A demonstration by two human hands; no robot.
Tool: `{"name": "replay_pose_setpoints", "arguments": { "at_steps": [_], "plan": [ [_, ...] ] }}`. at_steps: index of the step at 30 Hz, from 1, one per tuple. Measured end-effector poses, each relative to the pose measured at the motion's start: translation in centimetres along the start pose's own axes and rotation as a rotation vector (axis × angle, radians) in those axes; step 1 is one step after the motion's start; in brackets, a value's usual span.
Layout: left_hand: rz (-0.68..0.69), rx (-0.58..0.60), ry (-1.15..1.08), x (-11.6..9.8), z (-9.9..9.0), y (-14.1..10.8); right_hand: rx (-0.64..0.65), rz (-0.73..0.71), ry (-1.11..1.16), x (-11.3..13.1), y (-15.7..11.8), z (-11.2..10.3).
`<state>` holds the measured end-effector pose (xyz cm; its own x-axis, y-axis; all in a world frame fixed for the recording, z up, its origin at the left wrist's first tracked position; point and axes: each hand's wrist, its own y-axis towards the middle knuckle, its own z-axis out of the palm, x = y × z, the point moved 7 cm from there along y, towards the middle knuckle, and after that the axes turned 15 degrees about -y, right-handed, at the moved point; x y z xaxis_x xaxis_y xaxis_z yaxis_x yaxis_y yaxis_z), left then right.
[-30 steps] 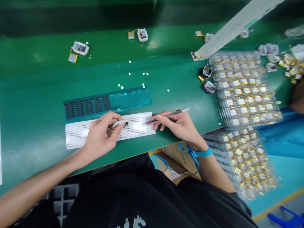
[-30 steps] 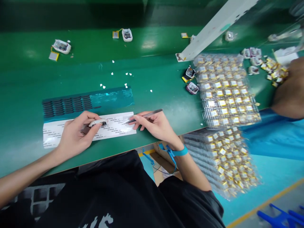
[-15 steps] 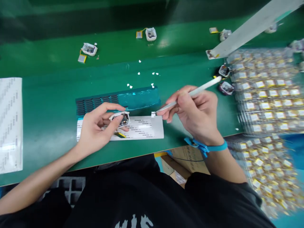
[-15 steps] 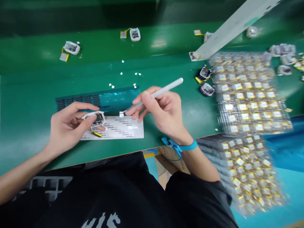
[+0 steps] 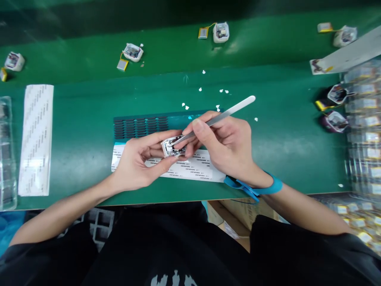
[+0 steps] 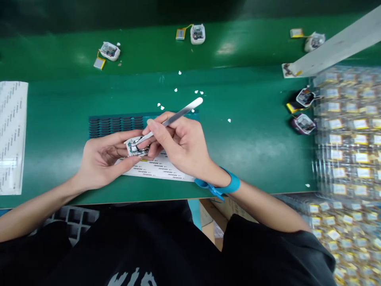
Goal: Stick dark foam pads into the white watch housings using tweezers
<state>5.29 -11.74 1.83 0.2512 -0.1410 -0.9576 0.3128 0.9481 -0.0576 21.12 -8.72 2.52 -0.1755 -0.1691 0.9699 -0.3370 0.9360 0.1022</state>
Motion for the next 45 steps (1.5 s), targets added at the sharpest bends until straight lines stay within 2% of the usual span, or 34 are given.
{"name": "replay_pose_setpoints", "arguments": {
  "at_steps": [14, 22, 25, 28, 31, 33, 36, 39, 43, 45],
  "plan": [
    [0.030, 0.000, 0.007, 0.0, 0.0, -0.2, -0.031, 0.006, 0.003, 0.3, -0.2, 0.3],
    [-0.023, -0.072, -0.038, 0.7, -0.4, -0.3, -0.082, -0.165, -0.188, 1.2, -1.1, 0.4],
    [-0.093, -0.044, -0.031, 0.5, -0.1, -0.4, -0.086, -0.289, -0.219, 2.4, -1.4, -0.4],
    [-0.105, -0.026, -0.004, -0.4, -0.2, -0.3, -0.144, -0.395, -0.189, 3.6, -1.3, -2.1],
    [-0.023, -0.092, 0.071, -1.7, -1.3, 0.2, -0.217, -0.371, -0.263, 3.4, -0.9, -3.7],
    [0.037, -0.110, 0.139, -2.2, -2.1, 0.7, -0.194, -0.370, -0.363, 2.7, -0.5, -3.9],
    [0.111, -0.059, 0.324, -2.4, -2.6, 1.3, -0.087, -0.352, -0.477, 0.9, 0.2, -3.3],
    [0.198, 0.049, 0.564, -2.2, -2.2, 1.6, 0.021, -0.345, -0.541, -0.7, 0.5, -2.5],
    [0.297, 0.245, 0.816, -1.2, -1.0, 1.3, 0.075, -0.361, -0.559, -1.6, 0.5, -2.3],
    [0.318, 0.297, 0.934, -0.5, -0.7, 1.2, 0.082, -0.371, -0.568, -1.7, 0.4, -2.3]
  ]
}}
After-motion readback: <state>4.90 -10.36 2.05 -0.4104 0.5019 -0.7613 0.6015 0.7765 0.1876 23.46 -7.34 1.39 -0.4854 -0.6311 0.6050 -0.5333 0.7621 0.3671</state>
